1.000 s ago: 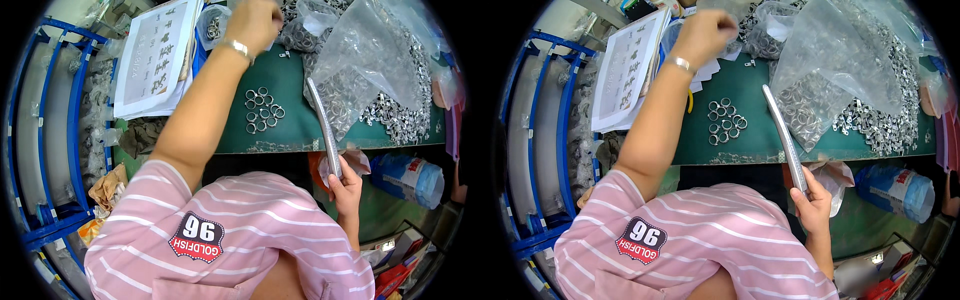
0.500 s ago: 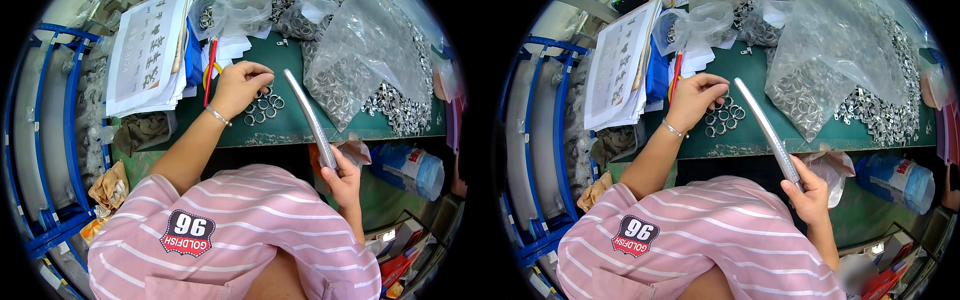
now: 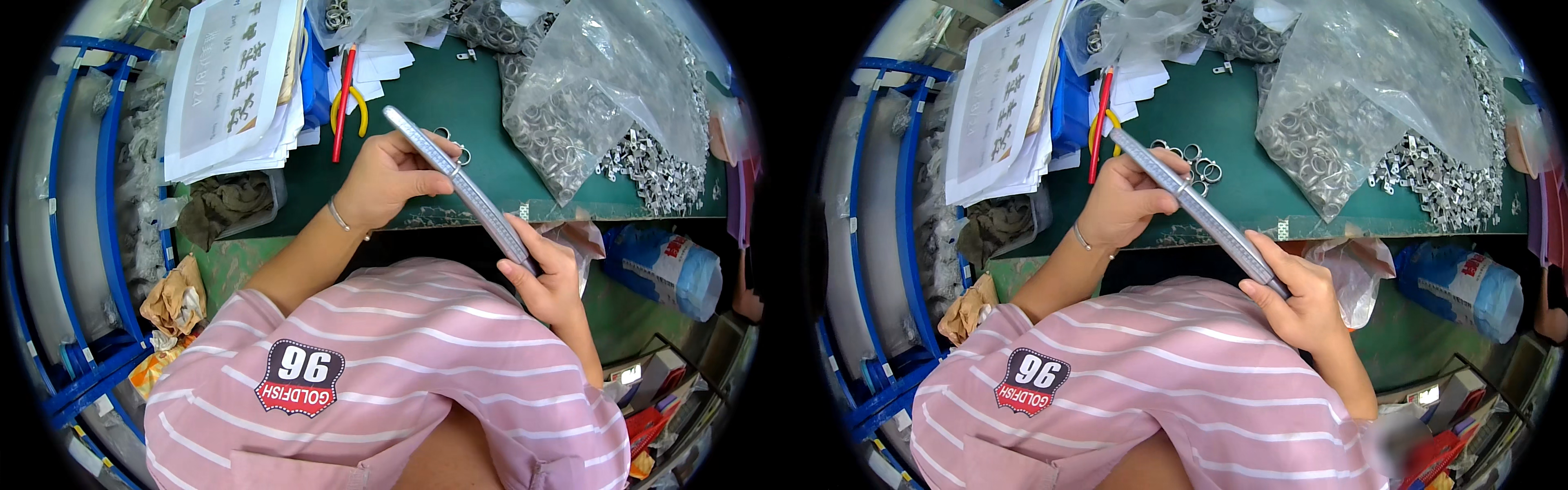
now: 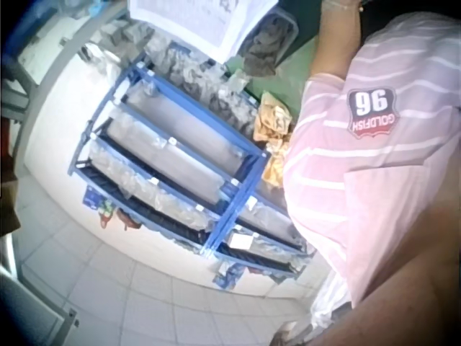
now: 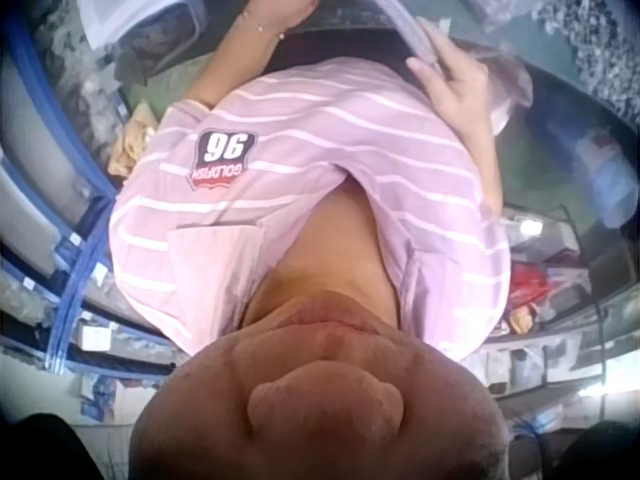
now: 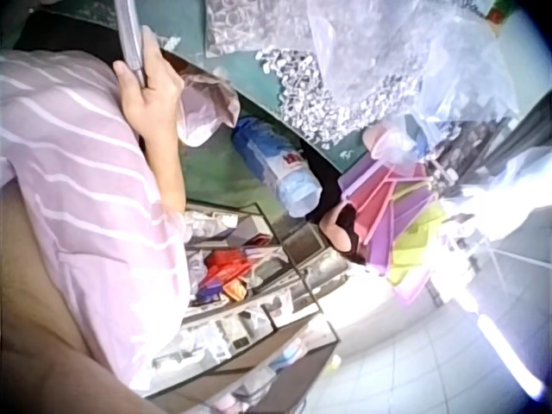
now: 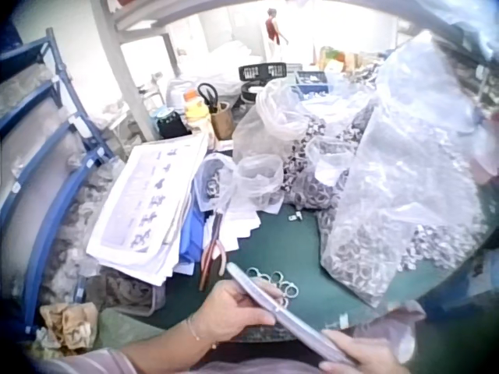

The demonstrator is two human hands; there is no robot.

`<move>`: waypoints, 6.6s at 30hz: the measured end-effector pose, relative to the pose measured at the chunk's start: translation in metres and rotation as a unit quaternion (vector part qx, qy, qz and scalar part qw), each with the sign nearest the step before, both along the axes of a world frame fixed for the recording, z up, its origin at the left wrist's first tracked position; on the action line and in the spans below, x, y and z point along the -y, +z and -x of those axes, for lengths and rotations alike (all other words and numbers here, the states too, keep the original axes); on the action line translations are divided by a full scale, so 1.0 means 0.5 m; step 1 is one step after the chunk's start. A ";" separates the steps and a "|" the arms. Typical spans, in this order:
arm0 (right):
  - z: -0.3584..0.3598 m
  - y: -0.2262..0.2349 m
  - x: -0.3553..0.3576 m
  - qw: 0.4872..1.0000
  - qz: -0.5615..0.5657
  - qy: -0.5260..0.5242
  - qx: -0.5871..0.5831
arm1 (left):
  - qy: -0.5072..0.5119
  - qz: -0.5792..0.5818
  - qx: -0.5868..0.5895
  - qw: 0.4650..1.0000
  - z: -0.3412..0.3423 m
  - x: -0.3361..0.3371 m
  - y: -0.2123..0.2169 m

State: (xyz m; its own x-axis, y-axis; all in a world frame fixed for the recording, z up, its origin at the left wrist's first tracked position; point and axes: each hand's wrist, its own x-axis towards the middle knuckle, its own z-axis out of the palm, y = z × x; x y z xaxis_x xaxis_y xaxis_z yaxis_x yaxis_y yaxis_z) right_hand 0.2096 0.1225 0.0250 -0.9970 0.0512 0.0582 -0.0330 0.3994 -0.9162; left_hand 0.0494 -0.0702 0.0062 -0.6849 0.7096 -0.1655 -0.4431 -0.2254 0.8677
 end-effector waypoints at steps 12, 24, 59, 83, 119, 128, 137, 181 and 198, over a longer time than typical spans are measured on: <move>-0.035 -0.010 -0.022 0.982 0.158 -0.006 0.102 | 0.093 -0.132 0.072 0.984 0.051 0.022 -0.012; -0.051 -0.003 -0.017 0.959 0.220 -0.109 0.144 | 0.036 0.366 -0.516 0.773 0.055 -0.009 -0.032; -0.003 -0.018 0.009 1.000 0.008 -0.009 0.016 | -0.044 0.018 -0.010 0.999 0.000 -0.001 -0.021; -0.032 -0.021 -0.015 0.981 0.126 -0.078 0.122 | 0.085 0.380 -0.546 0.742 0.082 0.000 -0.040; -0.004 -0.008 0.006 0.995 0.073 -0.002 0.070 | 0.006 0.003 -0.009 1.000 0.014 0.012 -0.019; -0.042 -0.014 -0.018 0.961 0.194 -0.113 0.163 | 0.027 0.322 -0.365 0.873 0.075 0.024 0.004; -0.046 -0.019 -0.018 0.966 0.178 -0.088 0.164 | 0.035 0.237 -0.149 0.959 0.068 0.009 -0.007; -0.047 0.005 -0.050 0.952 0.203 -0.128 0.188 | 0.028 0.069 0.060 0.995 0.081 -0.052 -0.002; -0.028 -0.020 -0.042 0.996 0.060 -0.043 0.058 | -0.004 -0.009 0.097 0.995 0.066 -0.033 0.006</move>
